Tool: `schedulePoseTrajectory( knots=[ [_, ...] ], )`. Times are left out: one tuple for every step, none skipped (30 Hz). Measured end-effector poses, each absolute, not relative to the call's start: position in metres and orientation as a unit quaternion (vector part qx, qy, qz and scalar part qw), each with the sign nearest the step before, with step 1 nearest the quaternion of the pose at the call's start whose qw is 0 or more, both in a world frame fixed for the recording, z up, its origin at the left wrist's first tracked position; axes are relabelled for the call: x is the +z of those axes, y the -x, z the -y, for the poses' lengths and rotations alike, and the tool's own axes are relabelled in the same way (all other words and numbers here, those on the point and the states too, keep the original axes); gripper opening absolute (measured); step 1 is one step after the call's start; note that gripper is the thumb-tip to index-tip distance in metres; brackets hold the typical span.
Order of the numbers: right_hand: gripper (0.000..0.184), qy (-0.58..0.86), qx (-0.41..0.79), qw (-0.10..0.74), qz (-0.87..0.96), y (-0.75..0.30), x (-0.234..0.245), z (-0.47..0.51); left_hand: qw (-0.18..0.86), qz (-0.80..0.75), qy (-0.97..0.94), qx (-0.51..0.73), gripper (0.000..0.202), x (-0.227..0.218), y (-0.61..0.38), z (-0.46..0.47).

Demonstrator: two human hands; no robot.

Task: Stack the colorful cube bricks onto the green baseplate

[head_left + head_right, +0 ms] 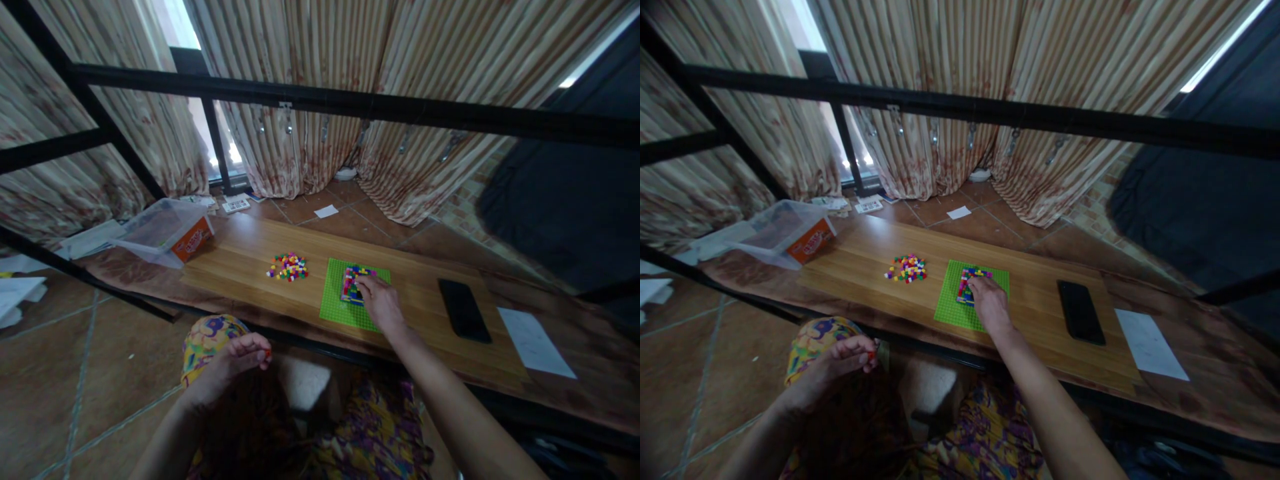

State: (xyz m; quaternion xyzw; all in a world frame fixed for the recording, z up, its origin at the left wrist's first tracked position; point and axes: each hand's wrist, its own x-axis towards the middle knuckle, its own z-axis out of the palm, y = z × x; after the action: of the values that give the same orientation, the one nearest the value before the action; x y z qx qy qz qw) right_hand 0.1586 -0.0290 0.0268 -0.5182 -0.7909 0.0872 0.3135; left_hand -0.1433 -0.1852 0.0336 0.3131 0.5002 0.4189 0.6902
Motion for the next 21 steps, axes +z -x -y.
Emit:
schedulePoseTrajectory(
  knots=[
    [0.024,0.512,0.084,0.318,0.794,-0.158,0.025,0.028,0.691,-0.498,-0.312,0.421,0.021,0.034,0.144,0.185],
    [0.025,0.509,0.079,0.321,0.795,-0.157,0.024,0.028,0.693,-0.496,-0.310,0.421,0.021,0.034,0.144,0.185],
    [0.025,0.508,0.075,0.324,0.794,-0.156,0.022,0.027,0.694,-0.496,-0.309,0.421,0.021,0.035,0.145,0.186],
    [0.025,0.509,0.073,0.326,0.794,-0.155,0.021,0.026,0.695,-0.495,-0.309,0.421,0.021,0.035,0.145,0.186],
    [0.025,0.511,0.073,0.328,0.791,-0.154,0.019,0.026,0.696,-0.495,-0.309,0.419,0.021,0.035,0.145,0.187],
    [0.026,0.514,0.074,0.329,0.788,-0.153,0.018,0.025,0.697,-0.494,-0.309,0.418,0.021,0.036,0.145,0.187],
    [0.026,0.517,0.076,0.329,0.787,-0.152,0.018,0.025,0.698,-0.494,-0.309,0.417,0.022,0.036,0.145,0.187],
    [0.026,0.519,0.078,0.328,0.786,-0.151,0.017,0.024,0.699,-0.493,-0.309,0.416,0.022,0.035,0.145,0.187],
    [0.026,0.520,0.078,0.326,0.785,-0.150,0.017,0.024,0.700,-0.492,-0.309,0.414,0.022,0.035,0.145,0.187],
    [0.026,0.522,0.078,0.323,0.786,-0.149,0.016,0.024,0.702,-0.491,-0.309,0.414,0.022,0.035,0.145,0.187],
    [0.026,0.523,0.078,0.320,0.786,-0.149,0.016,0.024,0.702,-0.490,-0.309,0.413,0.022,0.035,0.145,0.187],
    [0.025,0.522,0.077,0.318,0.787,-0.148,0.015,0.024,0.703,-0.489,-0.310,0.414,0.022,0.034,0.145,0.187],
    [0.025,0.521,0.077,0.319,0.788,-0.148,0.015,0.024,0.703,-0.488,-0.311,0.414,0.022,0.034,0.145,0.187],
    [0.024,0.520,0.077,0.322,0.788,-0.148,0.014,0.024,0.703,-0.486,-0.313,0.413,0.022,0.034,0.145,0.187],
    [0.024,0.517,0.076,0.327,0.787,-0.148,0.013,0.024,0.704,-0.483,-0.317,0.413,0.022,0.034,0.145,0.187],
    [0.024,0.514,0.076,0.335,0.786,-0.148,0.013,0.024,0.705,-0.479,-0.321,0.412,0.022,0.033,0.145,0.187],
    [0.024,0.510,0.077,0.344,0.785,-0.148,0.013,0.024,0.707,-0.475,-0.325,0.411,0.022,0.033,0.145,0.187],
    [0.024,0.507,0.079,0.353,0.783,-0.148,0.012,0.025,0.708,-0.472,-0.328,0.410,0.022,0.033,0.145,0.187],
    [0.024,0.505,0.081,0.361,0.780,-0.148,0.012,0.025,0.709,-0.469,-0.331,0.408,0.022,0.033,0.146,0.187],
    [0.024,0.505,0.084,0.368,0.776,-0.149,0.012,0.026,0.710,-0.468,-0.334,0.407,0.022,0.033,0.146,0.187],
    [0.024,0.506,0.087,0.375,0.772,-0.149,0.012,0.027,0.710,-0.468,-0.336,0.405,0.021,0.032,0.146,0.187]
  ],
)
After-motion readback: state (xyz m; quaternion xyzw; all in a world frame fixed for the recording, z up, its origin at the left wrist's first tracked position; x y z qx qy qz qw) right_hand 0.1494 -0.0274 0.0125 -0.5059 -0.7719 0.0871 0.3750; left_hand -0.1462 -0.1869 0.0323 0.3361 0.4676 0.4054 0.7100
